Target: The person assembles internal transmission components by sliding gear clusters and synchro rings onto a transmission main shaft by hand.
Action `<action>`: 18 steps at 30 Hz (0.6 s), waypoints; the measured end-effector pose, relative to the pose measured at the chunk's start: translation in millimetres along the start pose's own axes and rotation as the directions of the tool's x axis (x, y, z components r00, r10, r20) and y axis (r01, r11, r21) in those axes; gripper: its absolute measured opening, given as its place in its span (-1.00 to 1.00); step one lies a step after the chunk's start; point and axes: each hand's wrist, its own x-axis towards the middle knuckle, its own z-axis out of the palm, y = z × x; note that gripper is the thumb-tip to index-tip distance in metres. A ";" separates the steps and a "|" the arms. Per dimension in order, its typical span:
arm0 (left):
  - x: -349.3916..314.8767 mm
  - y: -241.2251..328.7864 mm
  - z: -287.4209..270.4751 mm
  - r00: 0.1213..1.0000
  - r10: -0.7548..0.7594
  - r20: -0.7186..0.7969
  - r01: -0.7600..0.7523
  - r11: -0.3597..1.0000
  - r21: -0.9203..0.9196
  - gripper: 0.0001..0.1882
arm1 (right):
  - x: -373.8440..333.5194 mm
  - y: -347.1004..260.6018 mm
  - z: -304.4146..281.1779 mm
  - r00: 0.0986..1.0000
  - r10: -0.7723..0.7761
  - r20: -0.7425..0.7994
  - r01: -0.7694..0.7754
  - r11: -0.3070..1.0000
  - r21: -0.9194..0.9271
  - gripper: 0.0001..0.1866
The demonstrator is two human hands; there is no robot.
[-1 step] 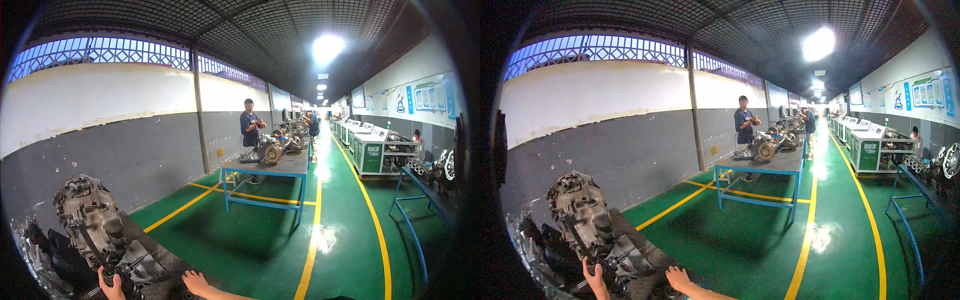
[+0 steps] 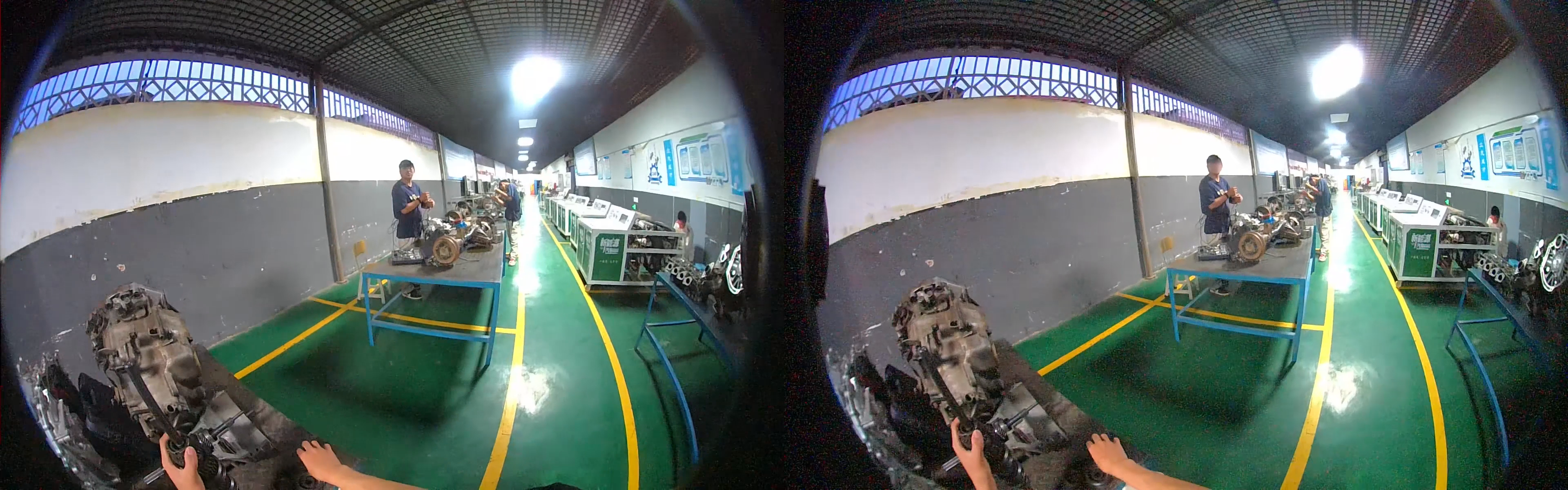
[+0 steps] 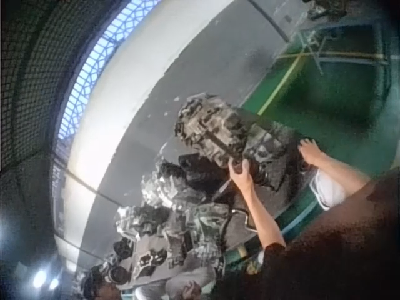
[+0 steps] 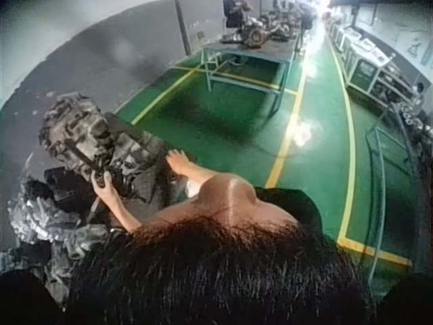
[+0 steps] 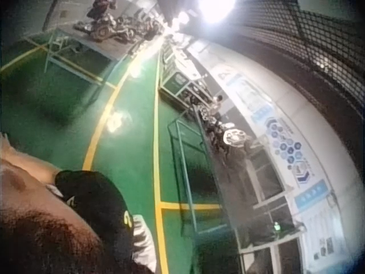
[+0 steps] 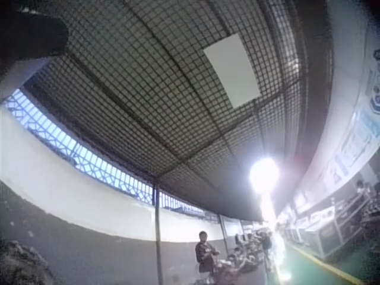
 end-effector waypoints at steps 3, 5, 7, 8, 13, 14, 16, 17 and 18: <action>7.1 -18.4 4.3 0.993 0.049 -0.109 -0.053 0.998 -0.028 -0.20 | -1.1 4.1 -2.0 0.998 -0.066 0.014 0.065 0.997 0.028 -0.55; 10.1 -17.9 -1.8 1.000 -0.012 -0.022 0.010 0.998 -0.057 -0.21 | -4.2 4.3 -12.6 0.997 -0.072 -0.010 0.072 0.996 0.049 -0.54; 6.6 -8.9 -6.7 0.996 -0.068 0.064 0.073 0.994 -0.082 -0.21 | -9.8 1.1 -23.5 0.998 0.003 0.062 0.000 0.999 -0.035 -0.49; 1.2 2.7 -4.3 0.992 -0.116 0.053 0.118 0.992 -0.044 -0.22 | -12.7 1.1 -26.6 0.998 0.003 0.062 0.000 0.999 -0.037 -0.49; -10.4 18.2 2.0 0.997 -0.057 -0.055 0.061 0.996 0.071 -0.24 | -15.2 -3.0 -38.7 0.984 0.181 -0.002 -0.181 0.983 0.024 -0.44; -9.5 13.8 -0.6 0.997 -0.059 -0.054 0.063 0.995 0.072 -0.24 | -14.3 -3.4 -38.5 0.983 0.182 0.000 -0.182 0.983 0.025 -0.44; -6.4 5.9 -6.6 1.000 -0.006 -0.018 0.007 0.998 0.056 -0.22 | -11.5 -2.4 -36.4 0.968 0.250 -0.009 -0.250 0.968 0.025 -0.48; -4.9 4.3 -7.2 1.000 -0.007 -0.017 0.008 0.998 0.058 -0.22 | -11.0 -1.4 -33.7 0.968 0.251 -0.007 -0.251 0.968 0.026 -0.48; -3.4 3.7 -6.9 1.000 -0.009 -0.010 0.009 0.999 0.044 -0.20 | -11.0 -0.7 -30.9 0.975 0.219 -0.035 -0.219 0.976 0.013 -0.48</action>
